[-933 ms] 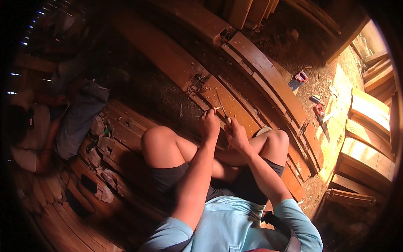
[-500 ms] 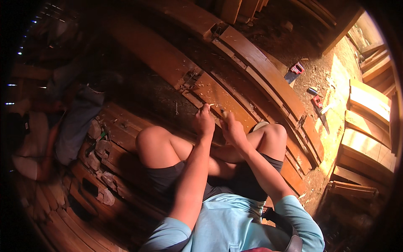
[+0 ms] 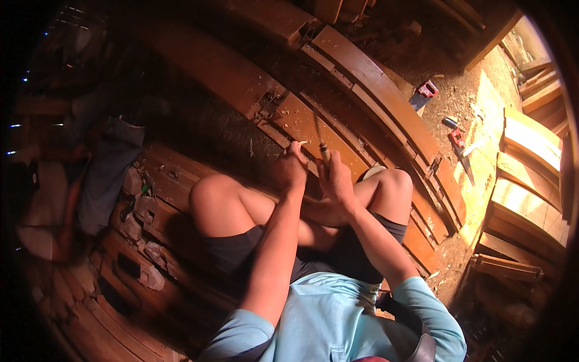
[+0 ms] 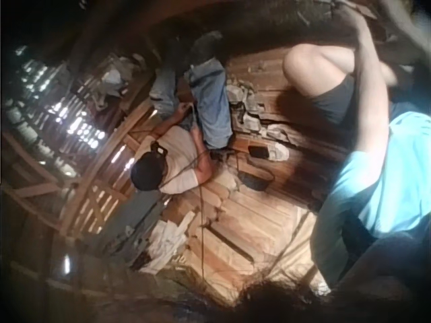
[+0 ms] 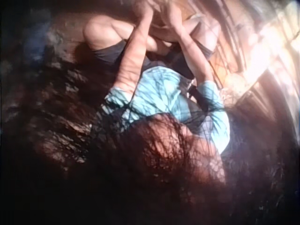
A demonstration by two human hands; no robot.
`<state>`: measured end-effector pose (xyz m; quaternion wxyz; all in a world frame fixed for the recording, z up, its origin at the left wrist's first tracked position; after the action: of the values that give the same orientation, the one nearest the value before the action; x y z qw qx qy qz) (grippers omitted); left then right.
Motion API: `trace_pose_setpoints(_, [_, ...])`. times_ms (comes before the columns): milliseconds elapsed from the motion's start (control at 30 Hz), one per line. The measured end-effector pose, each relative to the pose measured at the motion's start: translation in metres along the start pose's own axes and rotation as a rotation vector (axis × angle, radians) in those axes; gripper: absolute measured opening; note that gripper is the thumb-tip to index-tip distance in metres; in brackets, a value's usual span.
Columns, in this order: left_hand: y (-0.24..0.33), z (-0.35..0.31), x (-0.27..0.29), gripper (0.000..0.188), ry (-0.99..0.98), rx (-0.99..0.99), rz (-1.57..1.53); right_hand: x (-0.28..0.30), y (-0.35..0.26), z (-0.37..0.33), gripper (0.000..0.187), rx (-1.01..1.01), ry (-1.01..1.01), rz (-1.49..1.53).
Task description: The person sits on a wooden floor and uses a curved knife to carve a small piece of wood held in their left hand. They repeatedly scrape the surface of the wood with the blade, removing small shavings. Another person is visible in the background working on a similar task.
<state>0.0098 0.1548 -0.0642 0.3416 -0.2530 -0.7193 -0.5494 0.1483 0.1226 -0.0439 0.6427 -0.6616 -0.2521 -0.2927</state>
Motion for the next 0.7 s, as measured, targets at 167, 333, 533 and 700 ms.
trace_pose_setpoints(167, [-0.008, 0.005, 0.002, 0.017, 0.199, -0.023, 0.027, -0.015, 0.017, 0.000, 0.024, -0.023, -0.223, -0.154])
trace_pose_setpoints(333, [-0.003, 0.006, 0.003, 0.011, 0.257, -0.111, 0.085, 0.002, -0.009, 0.003, 0.025, 0.126, -0.025, 0.076])
trace_pose_setpoints(533, [-0.004, 0.005, 0.006, 0.010, 0.215, -0.112, -0.017, -0.031, 0.031, -0.003, 0.030, -0.183, -0.332, -0.289])
trace_pose_setpoints(700, [-0.006, 0.004, 0.008, 0.012, 0.228, -0.096, -0.037, -0.024, 0.025, 0.003, 0.029, -0.222, -0.304, -0.123])
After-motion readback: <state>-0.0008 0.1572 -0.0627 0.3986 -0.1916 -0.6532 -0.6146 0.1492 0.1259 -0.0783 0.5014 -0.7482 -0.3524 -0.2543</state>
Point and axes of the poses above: each hand's wrist, its own z-axis towards the middle knuckle, its own x-axis out of the back of the hand, y = z × x, the point moved 7 cm from there along z, towards the middle knuckle, and after that the axes turned 9 degrees about -z, right-handed, at the moved point
